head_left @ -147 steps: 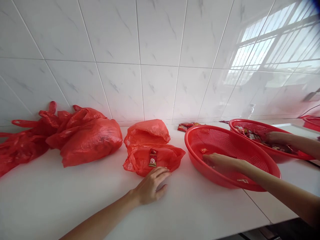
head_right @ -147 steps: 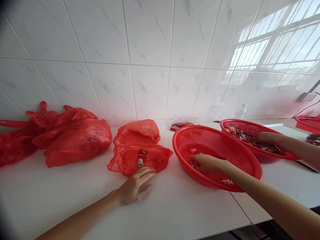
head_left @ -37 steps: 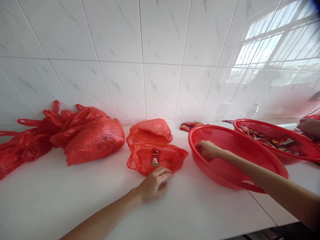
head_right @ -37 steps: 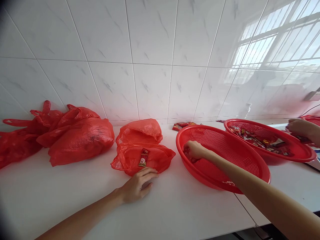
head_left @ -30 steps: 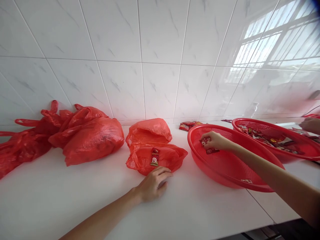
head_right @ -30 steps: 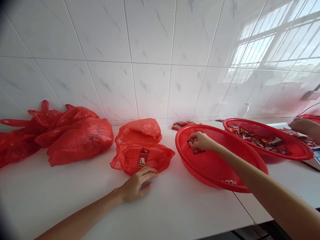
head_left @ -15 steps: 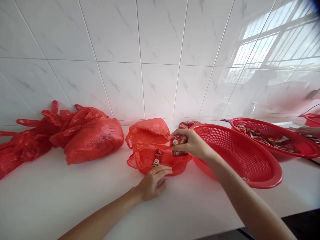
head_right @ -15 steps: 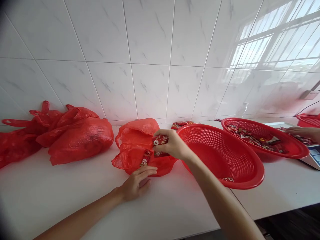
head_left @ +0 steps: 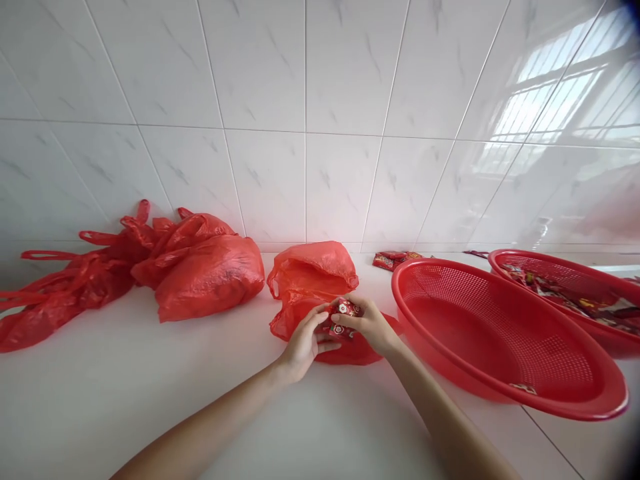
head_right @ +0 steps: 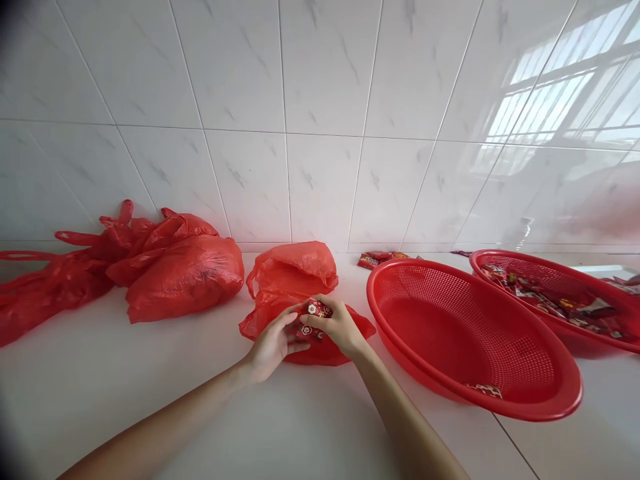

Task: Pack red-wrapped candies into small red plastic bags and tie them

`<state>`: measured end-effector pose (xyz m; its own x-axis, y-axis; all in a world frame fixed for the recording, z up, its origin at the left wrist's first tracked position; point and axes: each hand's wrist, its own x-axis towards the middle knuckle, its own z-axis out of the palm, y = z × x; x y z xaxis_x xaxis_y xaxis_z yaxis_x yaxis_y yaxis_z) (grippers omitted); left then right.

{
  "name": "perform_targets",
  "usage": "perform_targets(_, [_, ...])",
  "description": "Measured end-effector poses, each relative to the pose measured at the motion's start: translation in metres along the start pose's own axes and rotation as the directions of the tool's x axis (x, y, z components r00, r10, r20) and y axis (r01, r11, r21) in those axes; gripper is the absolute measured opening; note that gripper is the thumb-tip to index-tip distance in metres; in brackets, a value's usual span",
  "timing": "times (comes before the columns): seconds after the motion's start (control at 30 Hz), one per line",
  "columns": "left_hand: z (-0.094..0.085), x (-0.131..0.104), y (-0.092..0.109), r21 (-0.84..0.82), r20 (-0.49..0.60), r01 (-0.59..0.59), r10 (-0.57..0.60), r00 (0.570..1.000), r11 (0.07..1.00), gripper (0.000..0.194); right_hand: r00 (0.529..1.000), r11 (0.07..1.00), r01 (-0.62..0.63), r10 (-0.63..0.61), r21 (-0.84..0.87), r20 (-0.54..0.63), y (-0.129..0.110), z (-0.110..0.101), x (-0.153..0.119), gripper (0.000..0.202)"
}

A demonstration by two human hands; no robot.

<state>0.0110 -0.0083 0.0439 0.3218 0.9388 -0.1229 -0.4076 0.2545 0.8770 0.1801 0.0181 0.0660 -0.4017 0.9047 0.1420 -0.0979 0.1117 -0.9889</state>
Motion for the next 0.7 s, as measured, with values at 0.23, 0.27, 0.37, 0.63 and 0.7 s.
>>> perform_targets(0.23, [-0.007,0.003,0.008,0.138,-0.060,-0.009,0.018,0.998,0.990,0.037,0.996,0.981,-0.089,0.087,0.172,0.022,0.002,-0.011,-0.008,0.036])
perform_targets(0.27, [-0.008,0.004,0.010,0.134,-0.082,-0.013,0.024,0.996,0.991,0.035,0.995,0.974,-0.100,0.099,0.204,0.016,0.002,-0.012,-0.008,0.037])
perform_targets(0.37, [-0.009,0.006,0.013,0.068,-0.109,-0.002,0.010,0.994,0.998,0.029,0.993,0.959,-0.114,0.121,0.259,-0.010,0.005,-0.012,-0.006,0.038])
perform_targets(0.63, [-0.013,0.007,0.019,0.048,-0.128,0.040,-0.034,0.991,0.998,0.022,0.990,0.938,-0.108,0.132,0.330,-0.052,0.005,-0.012,-0.007,0.036])
perform_targets(0.7, [-0.015,0.007,0.021,0.073,-0.146,0.042,-0.031,0.989,0.996,0.022,0.991,0.945,-0.100,0.122,0.311,-0.052,0.007,-0.015,-0.006,0.035])
